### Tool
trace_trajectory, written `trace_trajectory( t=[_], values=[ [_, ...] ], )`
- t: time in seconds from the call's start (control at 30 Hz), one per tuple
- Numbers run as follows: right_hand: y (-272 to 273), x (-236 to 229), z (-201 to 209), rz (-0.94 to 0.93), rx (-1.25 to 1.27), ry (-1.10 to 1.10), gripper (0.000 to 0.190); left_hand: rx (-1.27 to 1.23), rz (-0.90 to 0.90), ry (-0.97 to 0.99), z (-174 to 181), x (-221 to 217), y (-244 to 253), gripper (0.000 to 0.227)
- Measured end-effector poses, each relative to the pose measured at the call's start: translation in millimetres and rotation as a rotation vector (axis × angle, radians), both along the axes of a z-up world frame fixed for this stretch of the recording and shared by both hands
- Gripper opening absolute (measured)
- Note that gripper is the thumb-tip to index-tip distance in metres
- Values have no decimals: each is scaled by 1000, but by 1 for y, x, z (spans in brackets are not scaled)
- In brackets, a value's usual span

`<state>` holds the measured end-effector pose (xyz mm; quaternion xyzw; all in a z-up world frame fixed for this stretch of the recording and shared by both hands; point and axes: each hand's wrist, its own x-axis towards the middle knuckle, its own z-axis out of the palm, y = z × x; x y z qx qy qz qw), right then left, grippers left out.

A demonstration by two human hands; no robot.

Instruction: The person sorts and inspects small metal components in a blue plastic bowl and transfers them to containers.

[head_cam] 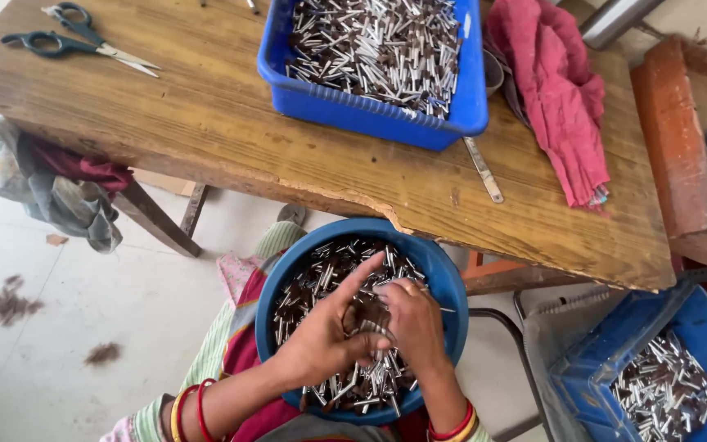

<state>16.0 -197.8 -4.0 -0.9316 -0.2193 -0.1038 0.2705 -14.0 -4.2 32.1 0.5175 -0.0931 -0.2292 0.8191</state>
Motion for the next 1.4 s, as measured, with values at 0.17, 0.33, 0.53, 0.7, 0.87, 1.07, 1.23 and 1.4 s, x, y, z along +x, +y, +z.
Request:
trace_trajectory(
  t=[0.17, 0.33, 0.53, 0.7, 0.87, 1.07, 1.23, 1.4],
  values=[
    [-3, -13, 2, 45, 414, -95, 20, 14, 115, 33, -16, 7, -4, 101],
    [-7, -5, -11, -126, 251, 234, 18, 96, 61, -12, -3, 7, -2, 98],
    [-1, -9, -8, -68, 211, -142, 18, 94, 91, -121, 3, 0, 1, 99],
    [-10, -16, -9, 2, 267, -311, 23, 113, 123, 54, 6, 8, -4, 95],
    [-5, -9, 0, -18, 345, -60, 21, 82, 42, -25, 13, 12, -3, 95],
    [-9, -1, 1, -28, 351, -82, 21, 64, 6, -40, 2, 9, -1, 97],
    [-11, -5, 1, 82, 312, -324, 25, 84, 74, 58, 13, 6, -3, 104],
    [-21, 13, -35, 69, 310, 231, 24, 50, 129, 41, -43, 9, -21, 64]
  ],
)
